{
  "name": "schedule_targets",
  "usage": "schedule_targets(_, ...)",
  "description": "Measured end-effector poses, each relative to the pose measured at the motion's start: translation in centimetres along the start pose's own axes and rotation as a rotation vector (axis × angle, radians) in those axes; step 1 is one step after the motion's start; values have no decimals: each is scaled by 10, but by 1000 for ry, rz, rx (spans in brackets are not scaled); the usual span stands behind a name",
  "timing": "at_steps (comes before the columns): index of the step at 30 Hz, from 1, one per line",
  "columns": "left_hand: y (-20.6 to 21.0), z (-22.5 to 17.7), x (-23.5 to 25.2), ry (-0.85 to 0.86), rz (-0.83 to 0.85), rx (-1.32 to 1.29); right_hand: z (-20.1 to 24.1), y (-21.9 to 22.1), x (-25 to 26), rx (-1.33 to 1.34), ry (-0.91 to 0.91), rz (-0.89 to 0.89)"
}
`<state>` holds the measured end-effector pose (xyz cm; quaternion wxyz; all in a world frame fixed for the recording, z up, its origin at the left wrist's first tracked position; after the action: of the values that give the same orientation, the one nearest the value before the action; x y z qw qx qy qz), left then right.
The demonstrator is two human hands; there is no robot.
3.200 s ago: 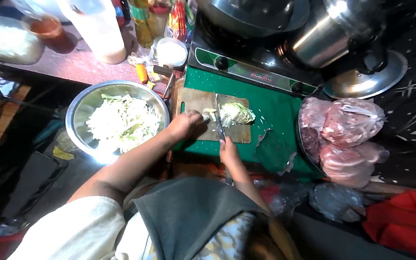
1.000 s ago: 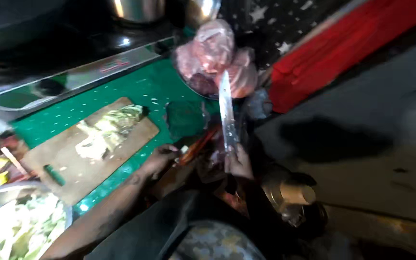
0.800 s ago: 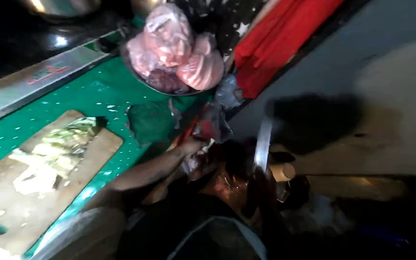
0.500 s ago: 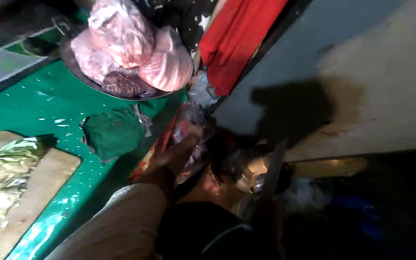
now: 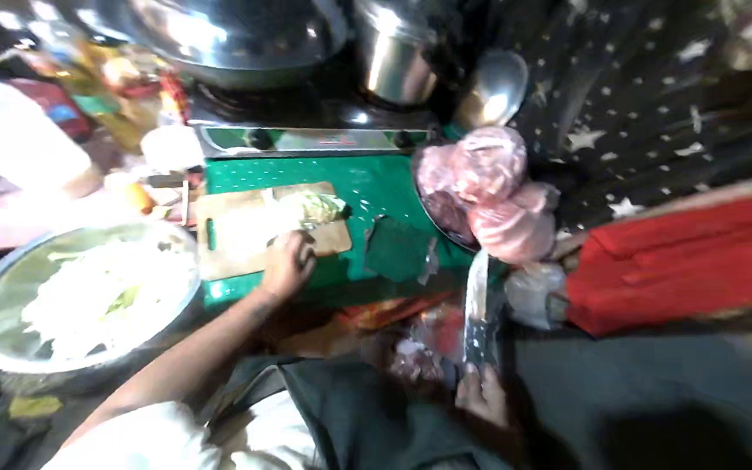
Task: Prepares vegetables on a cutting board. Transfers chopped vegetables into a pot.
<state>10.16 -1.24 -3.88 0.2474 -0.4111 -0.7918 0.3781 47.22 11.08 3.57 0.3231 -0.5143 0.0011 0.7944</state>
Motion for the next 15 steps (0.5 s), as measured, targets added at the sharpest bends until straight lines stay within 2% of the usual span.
schedule_targets(1, -27, 28, -5, -167, -48, 28, -15, 8, 48, -27, -425, -184)
schedule_targets(2, -51, 55, -13, -325, -90, 32, -18, 15, 82, -53, -670, -204)
schedule_targets(3, -70, 82, -23, -455, -138, 31, -10, 22, 105, -126, -766, -157)
schedule_targets(5, -95, 125, -42, -667, -191, 21, 18, 40, 128, -263, -760, -91)
schedule_targets(8, -103, 169, -54, -842, -111, -55, 61, 74, 144, -365, -711, -90)
schedule_targets(10, -98, 182, -53, -878, -20, -98, 83, 94, 153, -420, -617, -67)
schedule_targets(15, -91, 184, -45, -878, 61, -153, 114, 130, 169, -478, -612, -52)
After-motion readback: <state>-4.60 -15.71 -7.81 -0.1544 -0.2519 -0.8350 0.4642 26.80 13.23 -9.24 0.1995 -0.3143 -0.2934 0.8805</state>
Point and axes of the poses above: each hand's wrist, its own x-axis towards the middle knuckle, its own y-axis out of the palm, z = x × y, the point moved 6 cm from there along x, towards the middle knuckle, and after that the axes turned 12 degrees about z, right-handed, at the moved point
